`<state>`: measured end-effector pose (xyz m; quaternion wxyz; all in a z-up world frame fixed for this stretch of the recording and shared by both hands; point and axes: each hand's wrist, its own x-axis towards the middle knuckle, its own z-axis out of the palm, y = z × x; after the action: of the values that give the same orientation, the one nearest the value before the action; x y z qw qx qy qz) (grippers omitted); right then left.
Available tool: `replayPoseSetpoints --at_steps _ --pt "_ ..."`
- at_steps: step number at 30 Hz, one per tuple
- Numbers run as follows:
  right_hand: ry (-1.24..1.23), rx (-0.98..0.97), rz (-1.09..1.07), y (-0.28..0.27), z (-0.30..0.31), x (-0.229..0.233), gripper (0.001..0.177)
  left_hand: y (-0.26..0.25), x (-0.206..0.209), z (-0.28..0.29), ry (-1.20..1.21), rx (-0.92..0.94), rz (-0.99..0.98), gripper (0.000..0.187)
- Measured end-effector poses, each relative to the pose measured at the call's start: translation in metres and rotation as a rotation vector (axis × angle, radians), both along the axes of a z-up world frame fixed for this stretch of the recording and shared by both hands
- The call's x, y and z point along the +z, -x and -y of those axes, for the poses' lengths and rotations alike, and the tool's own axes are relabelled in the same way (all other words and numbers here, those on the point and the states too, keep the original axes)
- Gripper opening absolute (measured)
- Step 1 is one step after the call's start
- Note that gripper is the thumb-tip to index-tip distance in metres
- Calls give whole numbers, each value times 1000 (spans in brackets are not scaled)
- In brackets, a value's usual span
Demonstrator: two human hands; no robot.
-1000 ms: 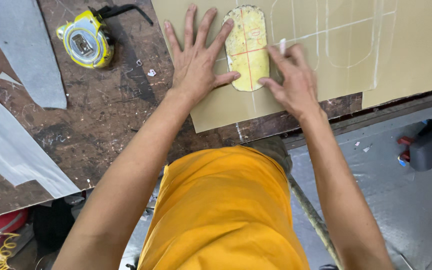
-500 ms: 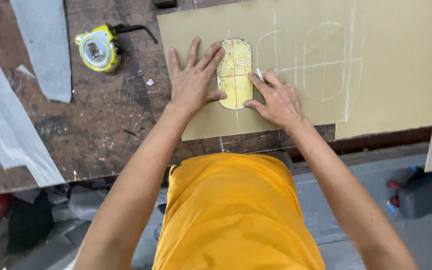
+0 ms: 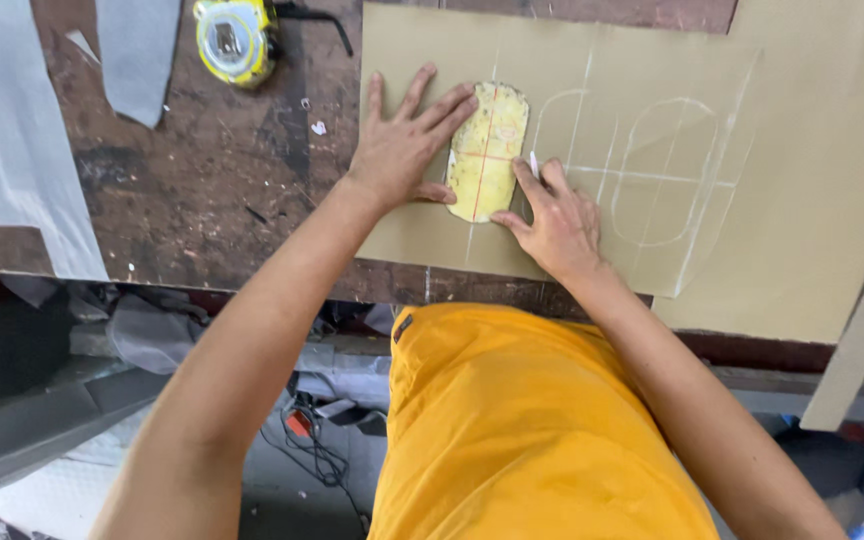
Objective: The person places a yellow pattern template on a large sheet of cardboard and traces its outline with a white marking tool. They use a straight edge to draw straight lines and repeatedly reposition the template to trace multiple identical shapes on the cardboard.
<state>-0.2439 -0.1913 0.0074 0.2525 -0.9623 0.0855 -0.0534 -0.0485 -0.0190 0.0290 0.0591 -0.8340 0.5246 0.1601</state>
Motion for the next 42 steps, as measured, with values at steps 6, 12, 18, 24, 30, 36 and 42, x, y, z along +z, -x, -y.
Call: replayPoseSetpoints --at_steps 6,12,18,24,30,36,42 --pt "-198 -50 -10 5 10 3 70 1 -5 8 -69 8 -1 139" --pt "-384 -238 -99 2 28 8 64 -2 -9 8 -57 3 -72 130" --pt "-155 -91 -89 0 15 4 65 -7 -16 -2 49 15 -102 131" --pt "-148 -111 -95 -1 11 4 64 -10 -17 -8 105 12 -86 130" --pt "-150 -107 -91 0 12 3 64 -8 -18 -8 125 3 -86 130" --pt "-116 -92 -101 -2 12 2 64 -10 -19 -9 135 9 -94 130" --pt "-113 -80 -127 -2 13 2 64 -8 -21 -11 128 15 -103 130"
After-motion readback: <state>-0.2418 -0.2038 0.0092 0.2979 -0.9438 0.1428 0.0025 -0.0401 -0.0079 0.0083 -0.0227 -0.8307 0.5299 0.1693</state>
